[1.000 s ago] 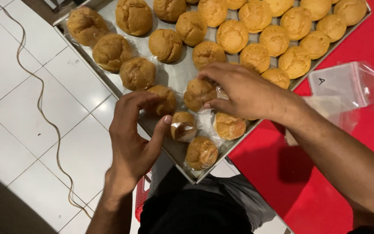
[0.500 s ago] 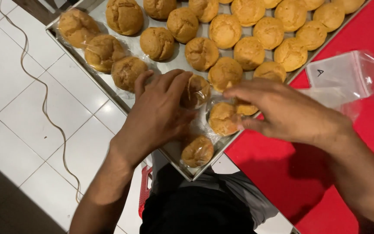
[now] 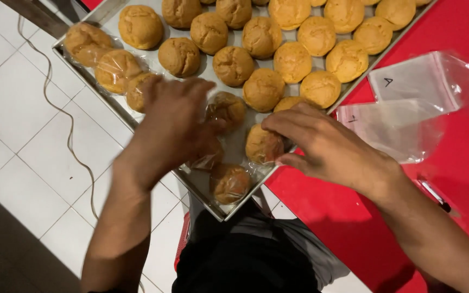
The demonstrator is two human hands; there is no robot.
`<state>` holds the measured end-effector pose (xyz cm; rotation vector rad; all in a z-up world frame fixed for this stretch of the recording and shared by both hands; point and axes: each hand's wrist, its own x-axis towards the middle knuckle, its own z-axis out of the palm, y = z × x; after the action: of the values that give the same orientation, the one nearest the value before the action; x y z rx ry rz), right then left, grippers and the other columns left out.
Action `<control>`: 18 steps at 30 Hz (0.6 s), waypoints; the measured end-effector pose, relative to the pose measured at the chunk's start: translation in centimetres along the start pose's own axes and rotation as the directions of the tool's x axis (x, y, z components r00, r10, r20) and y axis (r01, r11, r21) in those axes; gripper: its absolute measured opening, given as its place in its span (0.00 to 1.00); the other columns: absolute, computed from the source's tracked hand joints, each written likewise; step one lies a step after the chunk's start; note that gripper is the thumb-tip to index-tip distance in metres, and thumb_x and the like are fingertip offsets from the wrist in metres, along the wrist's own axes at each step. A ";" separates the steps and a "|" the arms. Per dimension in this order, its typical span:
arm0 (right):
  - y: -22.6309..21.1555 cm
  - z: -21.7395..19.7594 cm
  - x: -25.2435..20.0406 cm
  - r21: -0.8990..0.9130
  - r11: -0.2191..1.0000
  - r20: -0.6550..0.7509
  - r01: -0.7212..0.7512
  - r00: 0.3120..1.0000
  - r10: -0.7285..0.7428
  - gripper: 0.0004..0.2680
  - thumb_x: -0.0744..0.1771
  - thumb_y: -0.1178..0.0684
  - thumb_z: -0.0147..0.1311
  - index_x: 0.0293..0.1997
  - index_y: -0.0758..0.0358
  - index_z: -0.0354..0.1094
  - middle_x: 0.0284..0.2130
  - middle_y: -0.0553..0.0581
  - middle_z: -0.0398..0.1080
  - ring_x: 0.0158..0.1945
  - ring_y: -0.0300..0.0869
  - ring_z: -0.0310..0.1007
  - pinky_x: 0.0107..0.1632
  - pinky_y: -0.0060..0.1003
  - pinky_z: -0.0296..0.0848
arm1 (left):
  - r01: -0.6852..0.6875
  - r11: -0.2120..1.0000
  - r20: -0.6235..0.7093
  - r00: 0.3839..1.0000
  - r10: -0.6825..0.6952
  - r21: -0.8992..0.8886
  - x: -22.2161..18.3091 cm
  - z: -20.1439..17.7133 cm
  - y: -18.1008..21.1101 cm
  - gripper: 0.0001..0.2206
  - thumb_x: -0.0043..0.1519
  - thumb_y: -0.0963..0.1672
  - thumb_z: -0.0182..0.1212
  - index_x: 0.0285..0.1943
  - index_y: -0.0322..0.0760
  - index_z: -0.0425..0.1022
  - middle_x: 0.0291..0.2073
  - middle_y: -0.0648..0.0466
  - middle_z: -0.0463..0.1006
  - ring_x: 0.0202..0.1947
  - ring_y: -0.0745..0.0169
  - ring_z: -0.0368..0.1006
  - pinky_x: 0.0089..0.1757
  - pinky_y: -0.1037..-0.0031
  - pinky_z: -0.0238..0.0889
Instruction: Wrapping individual bread rolls in plastic film and sealing them with a stapler at a packaging station.
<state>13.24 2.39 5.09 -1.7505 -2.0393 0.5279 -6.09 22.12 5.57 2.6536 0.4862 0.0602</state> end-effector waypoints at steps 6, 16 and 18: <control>-0.1 -2.5 -1.4 0.002 1.000 -0.080 0.013 0.997 -0.013 0.23 0.61 0.55 0.67 0.62 0.69 0.65 0.55 0.62 0.72 0.61 0.53 0.69 0.63 0.49 0.70 | -0.156 0.987 -0.609 0.786 0.108 -0.027 -6.5 -5.3 -4.2 0.11 0.80 0.39 0.62 0.62 0.16 0.73 0.50 0.34 0.76 0.49 0.44 0.73 0.51 0.59 0.71; -1.5 -3.0 -1.1 0.045 0.998 -0.162 0.050 0.986 -0.042 0.19 0.63 0.54 0.65 0.58 0.69 0.66 0.49 0.62 0.75 0.49 0.47 0.77 0.55 0.41 0.78 | 0.216 0.969 -0.462 0.852 -0.247 -0.121 -5.8 -1.5 -7.5 0.13 0.71 0.41 0.62 0.59 0.23 0.75 0.45 0.42 0.77 0.47 0.44 0.72 0.49 0.56 0.64; -1.4 -3.0 -1.4 0.052 0.999 -0.195 -0.007 0.981 0.017 0.19 0.62 0.55 0.65 0.57 0.69 0.68 0.51 0.63 0.75 0.54 0.50 0.77 0.58 0.42 0.75 | 0.302 0.910 -0.302 0.873 -0.384 -0.284 -5.2 -1.3 -6.9 0.26 0.64 0.47 0.68 0.68 0.27 0.68 0.57 0.39 0.73 0.44 0.47 0.73 0.46 0.59 0.68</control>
<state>13.83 0.83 8.36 -1.7133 -1.8649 0.3911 -13.35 26.67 3.97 2.2936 1.0035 0.4610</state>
